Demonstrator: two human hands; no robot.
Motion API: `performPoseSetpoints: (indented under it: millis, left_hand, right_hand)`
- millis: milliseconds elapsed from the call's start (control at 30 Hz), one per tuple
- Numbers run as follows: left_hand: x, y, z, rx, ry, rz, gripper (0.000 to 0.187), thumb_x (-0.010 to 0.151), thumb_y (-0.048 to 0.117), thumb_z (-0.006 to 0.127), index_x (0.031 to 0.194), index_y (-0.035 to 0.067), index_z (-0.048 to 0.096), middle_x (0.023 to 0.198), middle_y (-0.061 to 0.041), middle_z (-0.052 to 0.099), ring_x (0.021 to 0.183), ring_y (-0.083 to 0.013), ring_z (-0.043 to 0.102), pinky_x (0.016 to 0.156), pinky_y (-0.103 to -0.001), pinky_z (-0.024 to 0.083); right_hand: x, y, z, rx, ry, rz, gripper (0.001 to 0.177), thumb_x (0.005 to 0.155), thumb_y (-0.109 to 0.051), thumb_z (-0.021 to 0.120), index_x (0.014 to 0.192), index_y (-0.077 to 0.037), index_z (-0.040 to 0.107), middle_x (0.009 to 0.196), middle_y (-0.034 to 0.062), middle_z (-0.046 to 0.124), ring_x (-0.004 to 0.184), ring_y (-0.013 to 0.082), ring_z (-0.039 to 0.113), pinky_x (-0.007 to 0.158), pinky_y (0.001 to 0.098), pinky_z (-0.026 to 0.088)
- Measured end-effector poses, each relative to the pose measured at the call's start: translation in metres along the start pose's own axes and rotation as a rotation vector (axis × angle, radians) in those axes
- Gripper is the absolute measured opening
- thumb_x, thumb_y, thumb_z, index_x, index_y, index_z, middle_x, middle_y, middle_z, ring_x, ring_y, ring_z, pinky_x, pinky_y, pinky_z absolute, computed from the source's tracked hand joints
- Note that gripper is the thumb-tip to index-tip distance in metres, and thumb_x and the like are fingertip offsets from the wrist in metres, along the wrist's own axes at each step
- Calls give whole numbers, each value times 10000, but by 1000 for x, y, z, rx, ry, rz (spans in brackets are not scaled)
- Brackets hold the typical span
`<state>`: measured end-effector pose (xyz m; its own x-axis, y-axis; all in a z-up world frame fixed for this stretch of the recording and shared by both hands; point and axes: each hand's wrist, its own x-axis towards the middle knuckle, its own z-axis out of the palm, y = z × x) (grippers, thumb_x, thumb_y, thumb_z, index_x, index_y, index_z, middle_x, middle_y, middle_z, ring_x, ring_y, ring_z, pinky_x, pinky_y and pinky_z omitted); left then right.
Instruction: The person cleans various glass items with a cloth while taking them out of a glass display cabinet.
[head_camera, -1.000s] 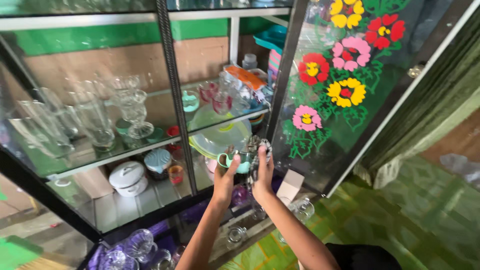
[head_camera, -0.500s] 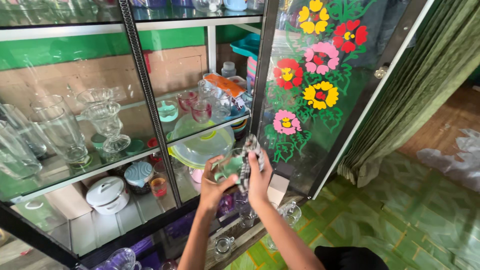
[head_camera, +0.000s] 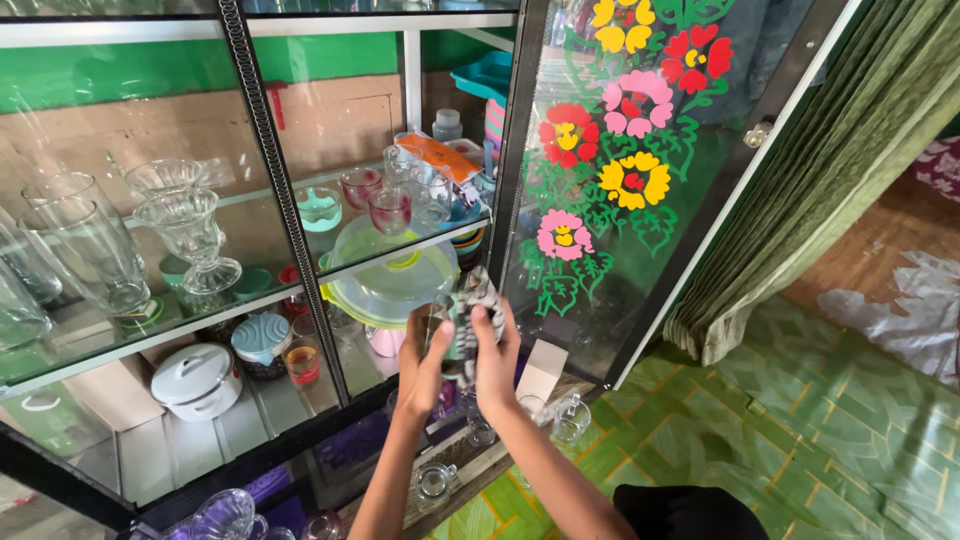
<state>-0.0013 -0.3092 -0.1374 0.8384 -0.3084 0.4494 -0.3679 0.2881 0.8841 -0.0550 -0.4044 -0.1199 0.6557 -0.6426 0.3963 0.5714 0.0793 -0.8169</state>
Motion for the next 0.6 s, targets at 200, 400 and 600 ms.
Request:
performPoseSetpoints:
  millis: [200, 400, 600]
  left_hand:
    - [-2, 28, 1, 61, -83, -264, 737, 871, 530, 542, 1464, 103, 448, 1131, -131, 707, 964, -267, 701, 791, -429, 616]
    - [-2, -21, -1, 1, -89, -133, 911, 943, 645, 498, 1559, 21, 251, 1463, -180, 494, 1268, -255, 559, 1041, -386, 457]
    - [-6, -27, 4, -237, -104, -137, 833, 929, 655, 438, 1490, 40, 427, 1330, -168, 551, 1129, -246, 562, 923, -349, 482]
  right_hand:
    - [6, 2, -8, -13, -61, -123, 265, 977, -189, 672, 1190, -32, 659, 1033, -18, 677, 920, 61, 593, 830, 228, 485]
    - [19, 21, -22, 122, -62, -65, 219, 1010, -143, 683, 1190, -20, 664, 1024, -17, 666, 909, 71, 572, 808, 240, 478]
    - [30, 26, -24, 301, -28, 25, 316, 940, -72, 645, 1256, -79, 639, 1063, -5, 694, 947, 91, 625, 853, 257, 516]
